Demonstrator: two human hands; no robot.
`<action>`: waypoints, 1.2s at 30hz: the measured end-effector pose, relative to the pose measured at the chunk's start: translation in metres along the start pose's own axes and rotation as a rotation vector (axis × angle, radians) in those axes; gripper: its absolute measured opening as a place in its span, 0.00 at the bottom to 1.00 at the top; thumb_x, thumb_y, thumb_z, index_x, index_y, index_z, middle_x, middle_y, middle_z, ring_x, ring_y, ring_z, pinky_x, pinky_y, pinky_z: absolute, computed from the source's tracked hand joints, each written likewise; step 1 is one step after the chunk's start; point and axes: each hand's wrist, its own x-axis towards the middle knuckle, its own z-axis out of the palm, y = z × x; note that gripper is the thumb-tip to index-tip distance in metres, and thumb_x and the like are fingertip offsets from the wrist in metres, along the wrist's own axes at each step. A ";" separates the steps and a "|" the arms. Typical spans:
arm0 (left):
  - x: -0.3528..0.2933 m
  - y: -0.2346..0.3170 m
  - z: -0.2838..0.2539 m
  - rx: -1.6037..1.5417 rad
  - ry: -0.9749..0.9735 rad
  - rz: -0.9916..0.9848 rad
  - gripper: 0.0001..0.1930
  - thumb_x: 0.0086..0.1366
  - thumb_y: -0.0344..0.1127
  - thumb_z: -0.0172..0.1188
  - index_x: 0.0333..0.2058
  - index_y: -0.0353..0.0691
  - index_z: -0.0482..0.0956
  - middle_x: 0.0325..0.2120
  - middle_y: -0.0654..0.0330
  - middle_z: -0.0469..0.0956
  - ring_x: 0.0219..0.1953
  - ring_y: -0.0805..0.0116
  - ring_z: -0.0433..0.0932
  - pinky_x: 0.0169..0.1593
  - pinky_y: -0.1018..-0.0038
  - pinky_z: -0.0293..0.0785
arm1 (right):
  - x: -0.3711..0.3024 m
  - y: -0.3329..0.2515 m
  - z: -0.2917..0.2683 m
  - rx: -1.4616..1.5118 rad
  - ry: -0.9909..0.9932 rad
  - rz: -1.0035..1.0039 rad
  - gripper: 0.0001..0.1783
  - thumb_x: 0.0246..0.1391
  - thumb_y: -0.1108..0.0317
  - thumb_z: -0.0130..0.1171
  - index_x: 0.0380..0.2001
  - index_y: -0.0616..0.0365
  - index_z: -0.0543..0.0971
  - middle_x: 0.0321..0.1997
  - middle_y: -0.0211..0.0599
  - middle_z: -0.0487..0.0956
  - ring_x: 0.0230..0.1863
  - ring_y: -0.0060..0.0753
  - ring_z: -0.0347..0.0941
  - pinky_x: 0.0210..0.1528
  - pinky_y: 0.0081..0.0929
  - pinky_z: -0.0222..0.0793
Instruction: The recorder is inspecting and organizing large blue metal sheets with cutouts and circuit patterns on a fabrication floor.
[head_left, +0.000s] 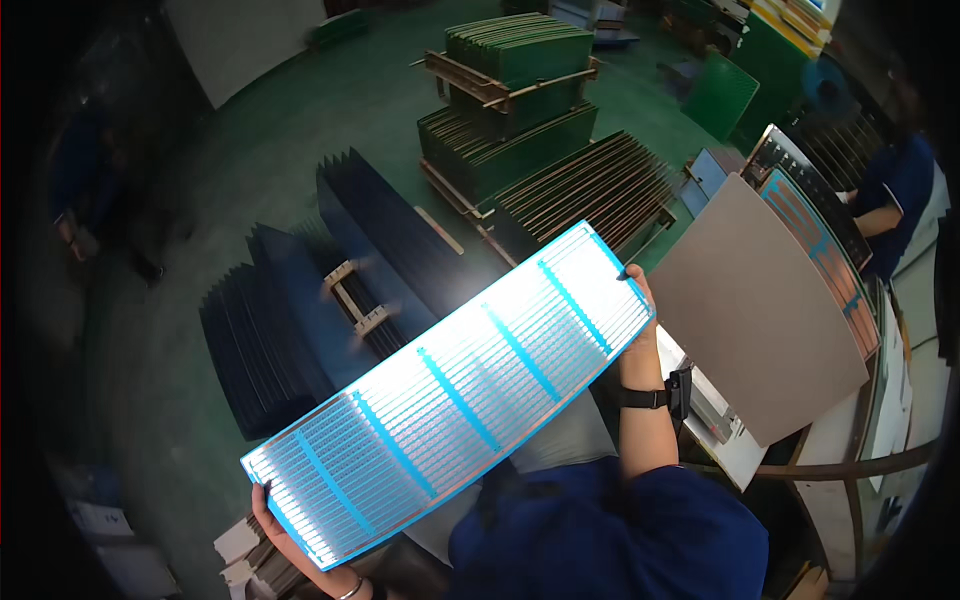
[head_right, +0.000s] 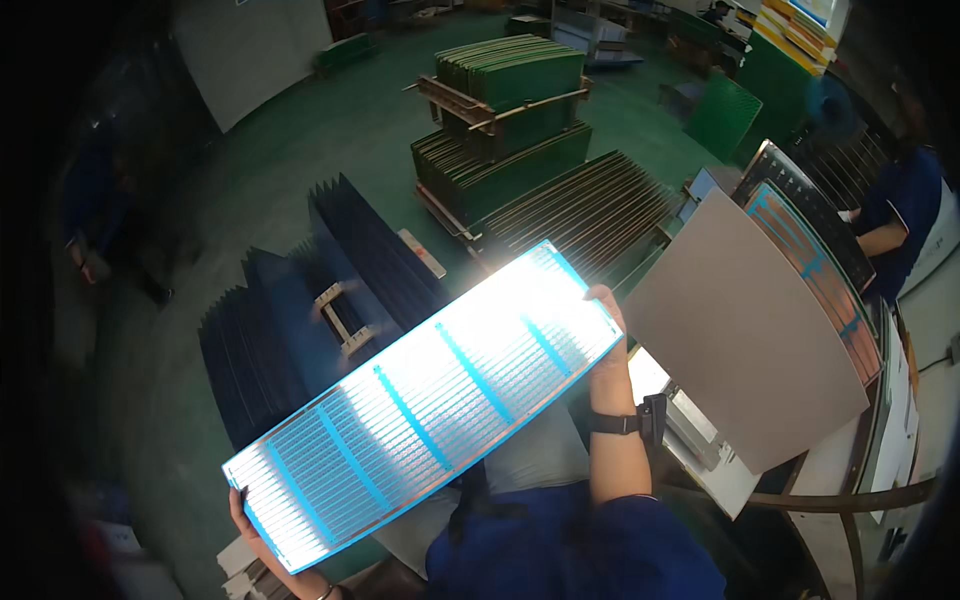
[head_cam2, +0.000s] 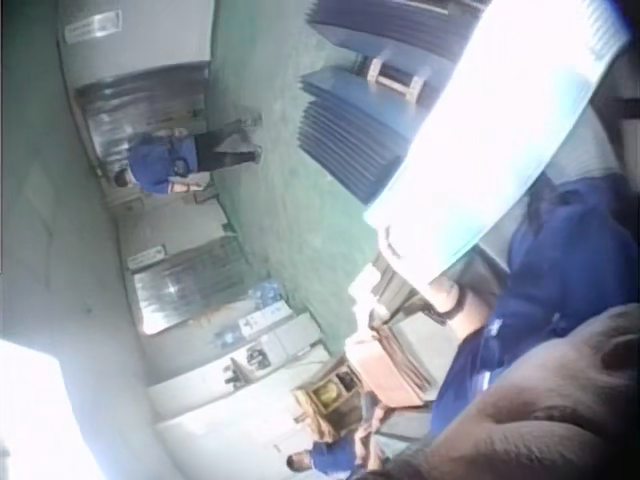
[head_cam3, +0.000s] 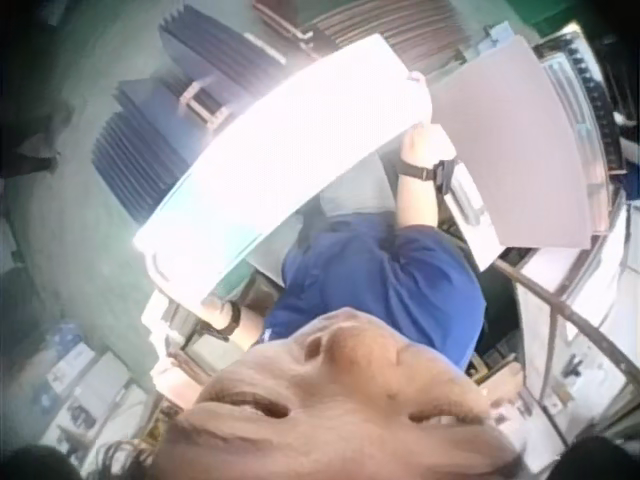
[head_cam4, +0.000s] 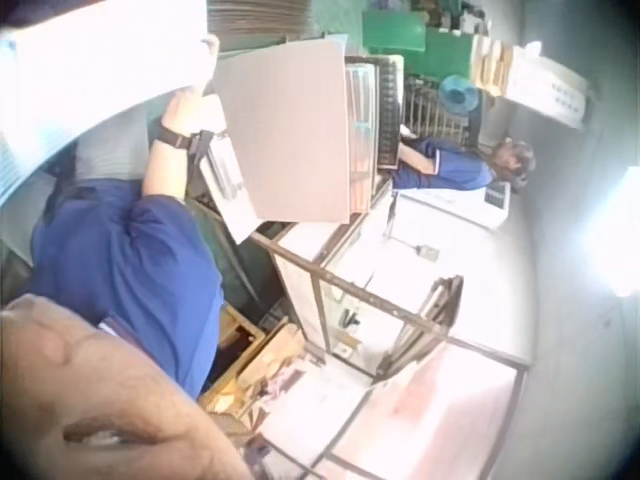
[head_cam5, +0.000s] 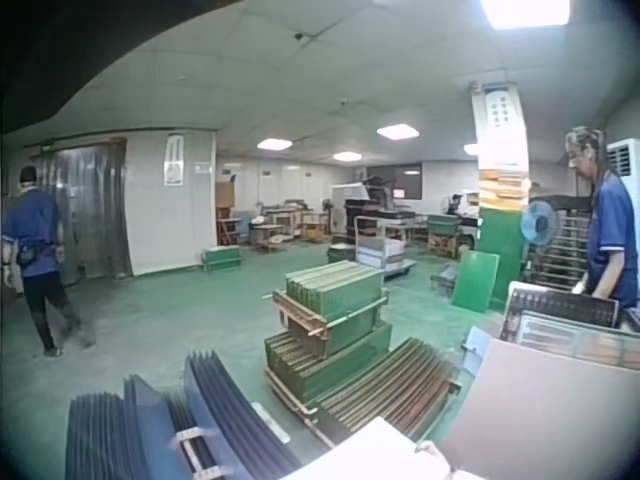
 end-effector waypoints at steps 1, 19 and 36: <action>0.001 -0.005 -0.003 -0.005 -0.012 0.001 0.22 0.61 0.32 0.51 0.54 0.41 0.62 0.53 0.52 0.66 0.51 0.66 0.70 0.50 0.75 0.72 | 0.001 -0.003 -0.003 0.060 -0.022 0.053 0.06 0.51 0.74 0.52 0.35 0.58 0.72 0.33 0.42 0.77 0.30 0.32 0.76 0.29 0.26 0.75; -0.007 -0.011 -0.006 0.026 0.030 0.186 0.24 0.69 0.48 0.36 0.55 0.36 0.62 0.50 0.55 0.68 0.50 0.71 0.70 0.52 0.74 0.69 | -0.006 -0.006 0.028 -0.203 0.151 0.116 0.15 0.52 0.69 0.53 0.44 0.60 0.72 0.34 0.36 0.77 0.34 0.24 0.74 0.38 0.19 0.71; 0.010 -0.024 -0.031 -0.159 0.009 -0.037 0.23 0.68 0.42 0.45 0.53 0.28 0.64 0.45 0.54 0.72 0.44 0.71 0.73 0.47 0.76 0.69 | -0.006 -0.012 0.052 -0.416 0.046 0.060 0.16 0.55 0.67 0.48 0.45 0.63 0.71 0.39 0.39 0.77 0.38 0.25 0.74 0.41 0.20 0.70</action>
